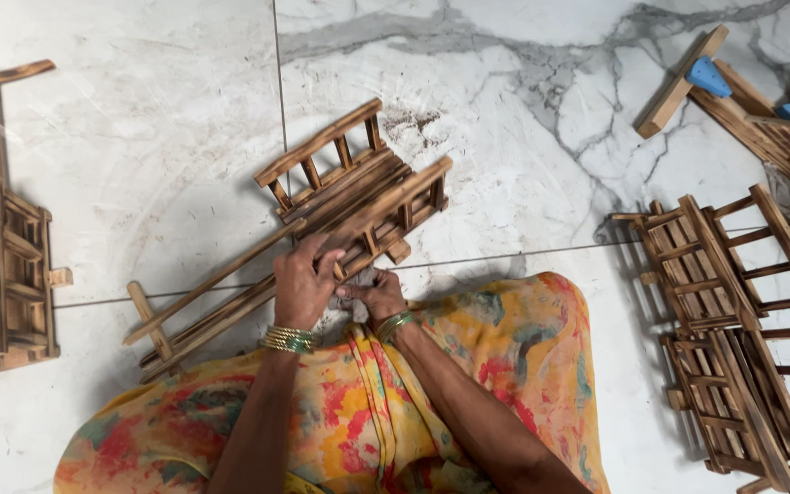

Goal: The person sits on the floor and rubs down small wooden chair frames with a cloth-like abrasive pad, turning each frame over and working different sides and slats. Finished frames are set aside with a pile of similar wooden chair frames nearby.

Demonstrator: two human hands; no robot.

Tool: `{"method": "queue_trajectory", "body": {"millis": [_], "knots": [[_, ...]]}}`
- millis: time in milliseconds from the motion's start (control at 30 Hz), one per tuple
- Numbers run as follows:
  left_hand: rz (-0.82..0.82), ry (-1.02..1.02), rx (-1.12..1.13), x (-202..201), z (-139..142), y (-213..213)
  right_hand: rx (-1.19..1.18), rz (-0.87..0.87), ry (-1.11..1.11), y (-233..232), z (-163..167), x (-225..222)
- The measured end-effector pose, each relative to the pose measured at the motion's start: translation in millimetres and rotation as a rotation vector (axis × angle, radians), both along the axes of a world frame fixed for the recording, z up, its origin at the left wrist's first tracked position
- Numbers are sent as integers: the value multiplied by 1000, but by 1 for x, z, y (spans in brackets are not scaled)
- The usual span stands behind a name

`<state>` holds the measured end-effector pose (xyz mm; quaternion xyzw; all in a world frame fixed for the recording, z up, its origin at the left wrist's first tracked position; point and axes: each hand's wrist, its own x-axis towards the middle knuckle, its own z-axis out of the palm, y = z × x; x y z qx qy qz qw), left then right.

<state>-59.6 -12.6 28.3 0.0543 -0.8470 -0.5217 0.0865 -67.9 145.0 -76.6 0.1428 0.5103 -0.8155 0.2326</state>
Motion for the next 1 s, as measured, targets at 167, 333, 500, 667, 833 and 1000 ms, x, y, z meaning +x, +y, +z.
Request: {"method": "queue_trajectory", "body": {"millis": [167, 333, 500, 667, 833, 1000], "knots": [[-60, 142, -86, -5, -12, 4, 50, 9, -46, -11, 15, 10], [-59, 142, -207, -14, -29, -3, 528, 308, 255, 0, 49, 26], [-53, 5, -109, -13, -29, -5, 1074, -53, 1049, 8, 70, 11], [-55, 125, -154, -14, -30, -2, 1598, 116, 1227, -13, 53, -16], [0, 33, -106, -8, -36, -1, 1489, 277, 1020, -13, 38, -10], [27, -75, -88, -13, -40, -9, 1169, 518, 863, 27, 75, 10]]}}
